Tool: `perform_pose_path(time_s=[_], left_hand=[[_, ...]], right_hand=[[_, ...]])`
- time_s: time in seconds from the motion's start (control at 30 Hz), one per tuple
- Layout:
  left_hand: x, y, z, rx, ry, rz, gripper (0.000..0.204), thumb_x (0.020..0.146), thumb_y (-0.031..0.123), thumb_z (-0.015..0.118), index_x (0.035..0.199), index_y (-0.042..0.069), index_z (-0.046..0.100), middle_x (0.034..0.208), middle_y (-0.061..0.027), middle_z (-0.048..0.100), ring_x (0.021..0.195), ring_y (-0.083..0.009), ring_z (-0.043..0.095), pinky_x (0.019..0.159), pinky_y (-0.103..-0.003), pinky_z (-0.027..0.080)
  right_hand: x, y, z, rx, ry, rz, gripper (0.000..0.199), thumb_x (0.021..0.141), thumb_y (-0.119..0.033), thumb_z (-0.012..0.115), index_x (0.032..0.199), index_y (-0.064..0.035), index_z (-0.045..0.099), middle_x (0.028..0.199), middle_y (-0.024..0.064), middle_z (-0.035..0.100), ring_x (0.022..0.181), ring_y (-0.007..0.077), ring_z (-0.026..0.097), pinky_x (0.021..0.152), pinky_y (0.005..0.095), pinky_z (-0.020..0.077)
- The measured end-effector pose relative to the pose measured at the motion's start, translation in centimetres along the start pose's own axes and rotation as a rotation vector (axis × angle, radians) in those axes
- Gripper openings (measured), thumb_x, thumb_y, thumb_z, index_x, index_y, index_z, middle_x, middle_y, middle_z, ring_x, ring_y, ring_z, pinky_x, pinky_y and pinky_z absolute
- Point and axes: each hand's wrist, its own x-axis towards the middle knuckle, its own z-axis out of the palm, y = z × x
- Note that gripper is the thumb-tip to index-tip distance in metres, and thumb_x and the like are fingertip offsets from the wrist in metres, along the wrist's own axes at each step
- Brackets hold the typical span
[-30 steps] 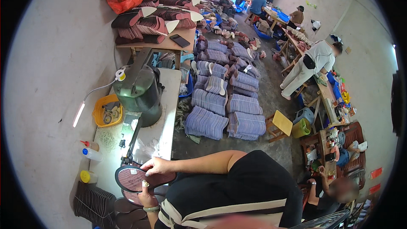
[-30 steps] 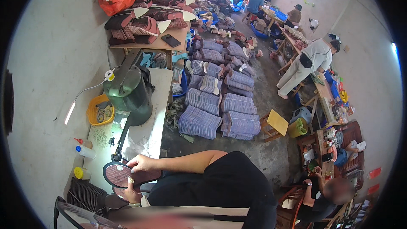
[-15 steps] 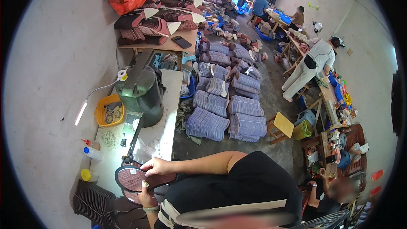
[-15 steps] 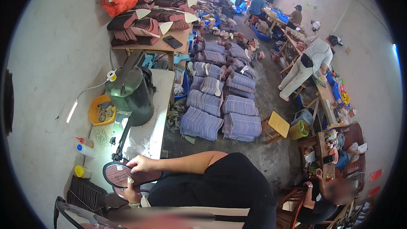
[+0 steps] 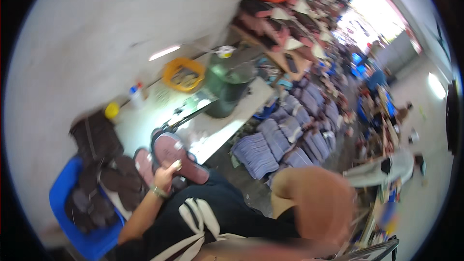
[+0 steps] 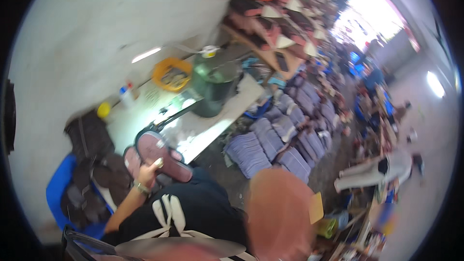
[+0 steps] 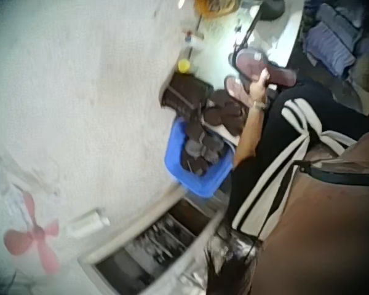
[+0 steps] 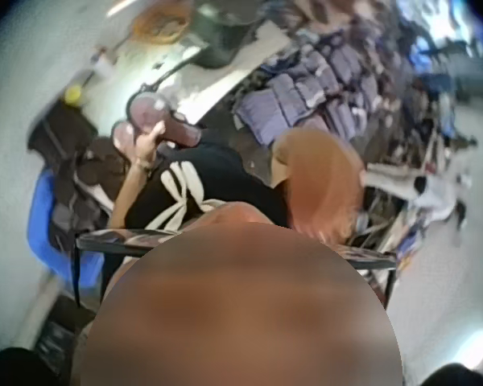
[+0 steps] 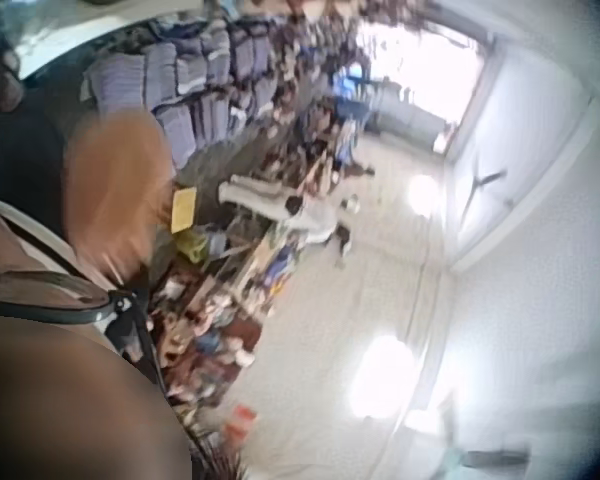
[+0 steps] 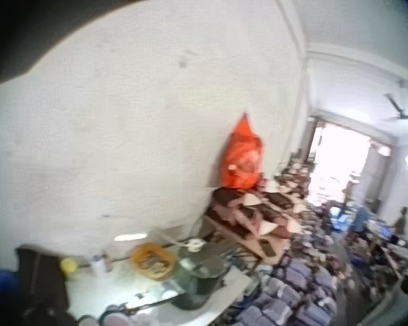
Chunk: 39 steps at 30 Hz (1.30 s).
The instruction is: The recorder is using a specialized shoe-stitching machine to attach or finish the soles of slippers/shoes.
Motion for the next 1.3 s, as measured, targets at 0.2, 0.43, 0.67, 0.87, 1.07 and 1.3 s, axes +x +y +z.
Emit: perform_pose_path(time_s=[0.2, 0.43, 0.67, 0.87, 1.07, 1.3], left_hand=[[-0.4, -1.4, 0.5, -0.009, -0.014, -0.043, 0.021, 0.081, 0.019, 0.068, 0.083, -0.001, 0.068, 0.077, -0.0026, 0.066, 0.068, -0.0107, 0.060, 0.065, -0.025, 0.046], [-0.5, -0.8, 1.6, 0.011, 0.011, -0.031, 0.016, 0.081, 0.017, 0.069, 0.076, 0.003, 0.066, 0.072, 0.0003, 0.062, 0.064, -0.0091, 0.058, 0.060, -0.024, 0.044], [1.7, -2.2, -2.3, -0.085, 0.060, 0.015, 0.008, 0.083, 0.007, 0.063, 0.076, 0.007, 0.058, 0.078, -0.0005, 0.061, 0.068, -0.0110, 0.058, 0.060, -0.026, 0.046], [4.0, -1.5, -1.1, -0.097, -0.067, -0.007, 0.008, 0.086, 0.011, 0.061, 0.084, 0.004, 0.058, 0.082, -0.0034, 0.062, 0.071, -0.0140, 0.061, 0.061, -0.028, 0.049], [2.6, 0.9, 1.0, -0.196, -0.174, 0.029, 0.030, 0.087, 0.010, 0.058, 0.115, 0.001, 0.052, 0.103, -0.0087, 0.061, 0.089, -0.0222, 0.063, 0.075, -0.037, 0.055], [2.3, 0.1, -0.4, -0.145, -0.161, -0.014, 0.032, 0.087, 0.016, 0.059, 0.113, -0.001, 0.053, 0.101, -0.0100, 0.060, 0.087, -0.0220, 0.061, 0.076, -0.037, 0.052]], right_hand=[[3.3, -3.5, 8.5, 0.759, -0.435, 0.146, 0.011, 0.086, -0.012, 0.057, 0.086, -0.0012, 0.061, 0.091, 0.0141, 0.062, 0.081, 0.0315, 0.059, 0.072, 0.0431, 0.0476], [1.5, 4.6, -1.4, 0.689, -0.406, 0.264, 0.013, 0.086, -0.013, 0.058, 0.089, -0.0013, 0.061, 0.093, 0.0138, 0.063, 0.082, 0.0317, 0.059, 0.072, 0.0434, 0.0476], [-1.6, 4.9, -2.4, 0.377, -0.373, 0.507, 0.014, 0.087, -0.014, 0.058, 0.091, -0.0014, 0.062, 0.096, 0.0134, 0.063, 0.083, 0.0319, 0.060, 0.073, 0.0436, 0.0476], [-5.0, 3.8, -1.5, 0.011, 0.094, 0.683, 0.022, 0.090, -0.021, 0.058, 0.098, -0.0024, 0.064, 0.101, 0.0106, 0.064, 0.087, 0.0310, 0.061, 0.073, 0.0433, 0.0474], [-8.9, 2.1, -2.5, -0.525, 0.784, 1.038, 0.035, 0.087, -0.027, 0.058, 0.110, -0.0013, 0.060, 0.111, 0.0107, 0.059, 0.101, 0.0226, 0.055, 0.089, 0.0348, 0.0408], [1.3, 2.4, -0.5, -0.778, 0.311, -0.072, 0.067, 0.089, -0.060, 0.040, 0.129, -0.0067, 0.044, 0.119, 0.0238, 0.051, 0.114, 0.0442, 0.044, 0.093, 0.0540, 0.0343]])
